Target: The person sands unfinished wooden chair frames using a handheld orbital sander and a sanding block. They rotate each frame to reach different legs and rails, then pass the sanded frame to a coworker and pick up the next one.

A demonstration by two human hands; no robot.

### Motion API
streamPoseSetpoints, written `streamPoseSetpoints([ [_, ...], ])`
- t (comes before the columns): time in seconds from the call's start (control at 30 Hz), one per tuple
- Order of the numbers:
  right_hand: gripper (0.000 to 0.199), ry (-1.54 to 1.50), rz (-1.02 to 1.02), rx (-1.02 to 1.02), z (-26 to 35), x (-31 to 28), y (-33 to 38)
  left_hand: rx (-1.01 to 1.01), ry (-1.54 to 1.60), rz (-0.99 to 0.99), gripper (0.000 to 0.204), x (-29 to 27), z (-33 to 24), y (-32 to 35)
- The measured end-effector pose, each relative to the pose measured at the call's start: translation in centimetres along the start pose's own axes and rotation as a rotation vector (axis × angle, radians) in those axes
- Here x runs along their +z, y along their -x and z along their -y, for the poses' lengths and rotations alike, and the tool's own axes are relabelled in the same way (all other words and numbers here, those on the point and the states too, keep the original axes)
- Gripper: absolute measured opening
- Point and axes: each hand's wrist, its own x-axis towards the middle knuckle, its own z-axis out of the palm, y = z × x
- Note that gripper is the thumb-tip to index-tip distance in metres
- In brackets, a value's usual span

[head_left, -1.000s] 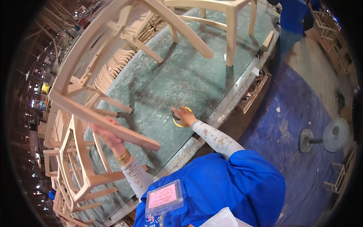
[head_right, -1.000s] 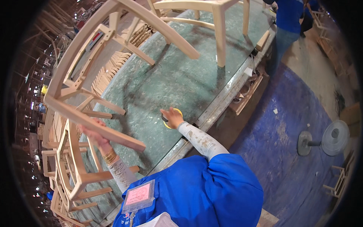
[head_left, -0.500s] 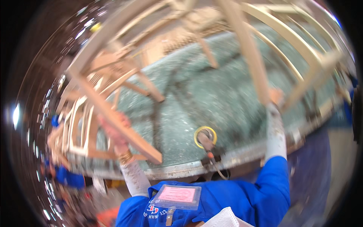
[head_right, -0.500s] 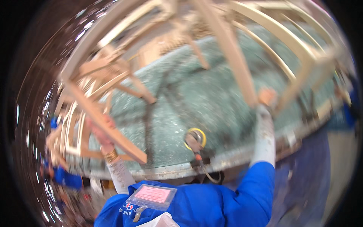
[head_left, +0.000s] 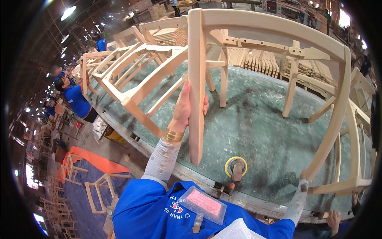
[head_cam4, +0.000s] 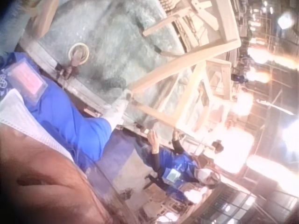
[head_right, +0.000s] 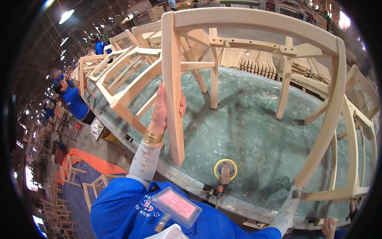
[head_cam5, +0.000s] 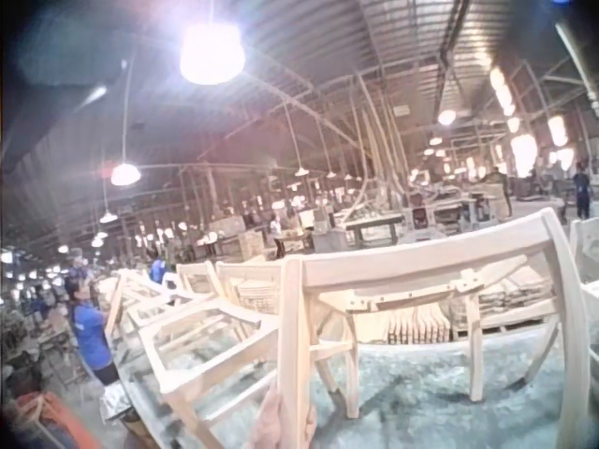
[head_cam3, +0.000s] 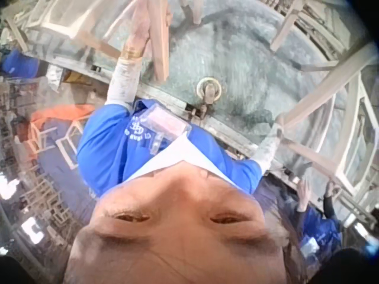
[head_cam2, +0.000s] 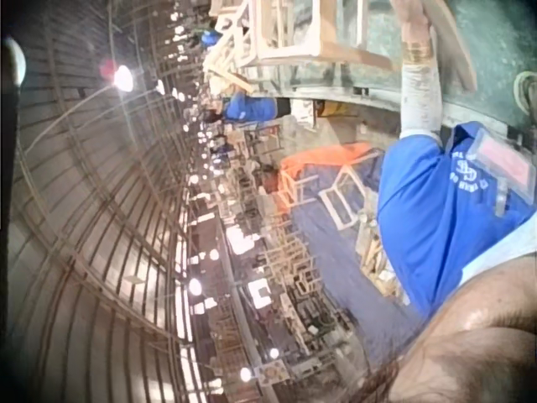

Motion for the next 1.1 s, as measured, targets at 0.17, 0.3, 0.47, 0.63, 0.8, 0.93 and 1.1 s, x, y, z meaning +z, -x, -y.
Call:
streamPoseSetpoints([
  [0.17, 0.038, -0.063, -0.055, -0.106, 1.4, -0.1, 1.3, -0.022, -0.056, -0.014, 0.062, -0.3, -0.3, -0.8],
  [0.3, 0.037, -0.116, -0.074, -0.140, 0.2, 1.7, 2.6, 0.031, 0.025, 0.027, 0.057, 0.8, -0.1, -1.0],
  [0.47, 0.036, -0.166, -0.216, -0.441, 0.5, 4.3, 2.9, -0.082, 0.211, 0.100, 0.061, -4.1, 0.7, -1.4],
  [0.63, 0.039, -0.405, -0.245, -0.280, 1.4, 7.5, 4.5, -0.069, 0.103, 0.087, 0.064, -4.3, 1.0, -1.2],
  [0.8, 0.054, -0.667, -0.252, -0.124, 0.0, 6.4, 5.6, -0.091, 0.073, 0.229, 0.064, -3.5, 0.7, -1.9],
  [0.93, 0.051, -0.286, -0.154, -0.410, 3.0, 5.8, 7.2, -0.278, 0.215, 0.288, 0.075, -5.0, -1.8, -2.0],
  [1.1, 0.045, -0.489, -0.334, -0.319, 3.1, 7.1, 12.1, -0.295, 0.182, 0.282, 0.079, -4.0, -1.2, -3.2],
])
